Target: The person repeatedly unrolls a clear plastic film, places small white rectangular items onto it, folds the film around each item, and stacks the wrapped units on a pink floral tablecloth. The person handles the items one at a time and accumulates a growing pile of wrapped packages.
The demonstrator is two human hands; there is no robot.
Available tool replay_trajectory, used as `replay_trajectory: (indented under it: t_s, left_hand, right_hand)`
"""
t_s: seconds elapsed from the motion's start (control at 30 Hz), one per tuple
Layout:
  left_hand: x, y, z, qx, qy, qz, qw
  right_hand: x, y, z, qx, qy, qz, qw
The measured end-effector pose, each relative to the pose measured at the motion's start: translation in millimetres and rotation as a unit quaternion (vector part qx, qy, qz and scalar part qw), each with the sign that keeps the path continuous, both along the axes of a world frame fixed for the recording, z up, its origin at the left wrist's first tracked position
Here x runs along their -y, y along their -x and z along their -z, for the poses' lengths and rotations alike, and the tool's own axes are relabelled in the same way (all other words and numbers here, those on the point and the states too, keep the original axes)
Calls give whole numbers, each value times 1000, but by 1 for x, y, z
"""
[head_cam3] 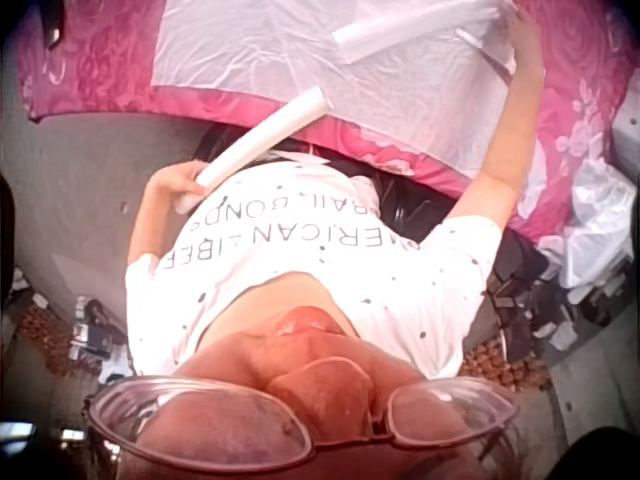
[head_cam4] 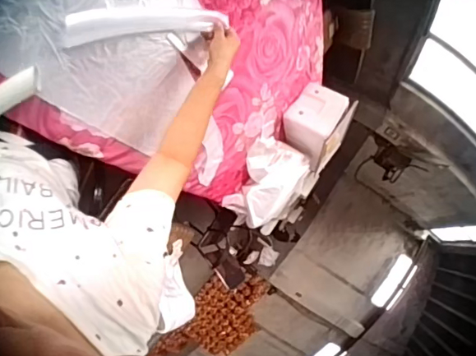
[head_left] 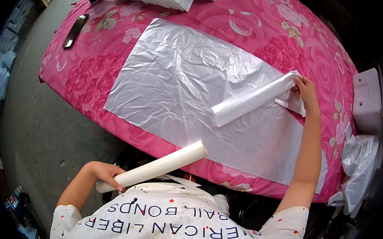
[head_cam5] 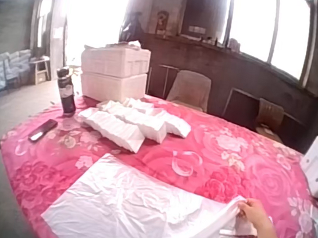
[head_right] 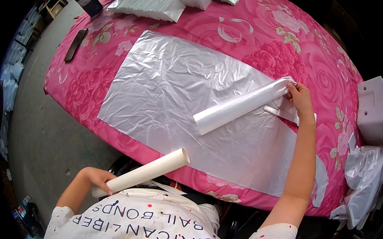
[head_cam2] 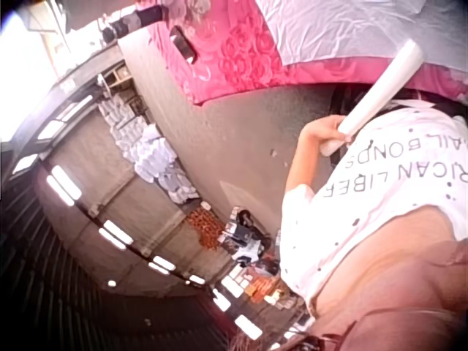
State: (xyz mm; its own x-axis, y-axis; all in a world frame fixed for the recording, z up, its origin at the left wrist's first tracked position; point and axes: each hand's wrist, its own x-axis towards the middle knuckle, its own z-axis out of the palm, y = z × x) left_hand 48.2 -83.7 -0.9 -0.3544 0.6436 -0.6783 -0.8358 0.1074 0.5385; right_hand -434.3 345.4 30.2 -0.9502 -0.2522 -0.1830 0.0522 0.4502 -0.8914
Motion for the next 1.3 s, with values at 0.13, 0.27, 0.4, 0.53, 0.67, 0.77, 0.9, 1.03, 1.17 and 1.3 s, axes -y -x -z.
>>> replay_trajectory:
  t_s: [0.13, 0.27, 0.4, 0.53, 0.67, 0.77, 0.9, 1.03, 1.17, 1.3]
  left_hand:
    - [-1, 39, -30, -46, 36, 61, 996]
    - [-22, 130, -84, -271, 175, 205, 924]
    - [-52, 190, -106, -446, 330, 271, 787]
    - [-79, 212, -90, -609, 384, 191, 668]
    - [-91, 207, -58, -807, 258, 119, 517]
    - [-95, 190, -37, -795, 197, 213, 533]
    - [-104, 179, -19, -754, 230, 235, 568]
    - [-120, 164, -17, -756, 260, 209, 563]
    - [-139, 146, -15, -727, 323, 183, 578]
    - [-150, 137, -13, -711, 345, 165, 590]
  right_hand:
    - [12, -6, 0, -23, 15, -40, 999]
    - [58, -23, -1, -40, 7, -119, 992]
    - [94, -36, -3, -11, 1, -162, 987]
    - [116, -45, -12, -2, -24, -182, 983]
    - [118, -33, 0, -18, -44, -201, 978]
    - [121, -32, 0, -11, -45, -207, 977]
    - [122, -28, -2, 23, -47, -207, 977]
    - [123, -35, 0, -97, -29, -129, 987]
    - [132, -100, -35, -180, -27, -153, 971]
    - [123, -196, -29, -252, -89, -357, 895]
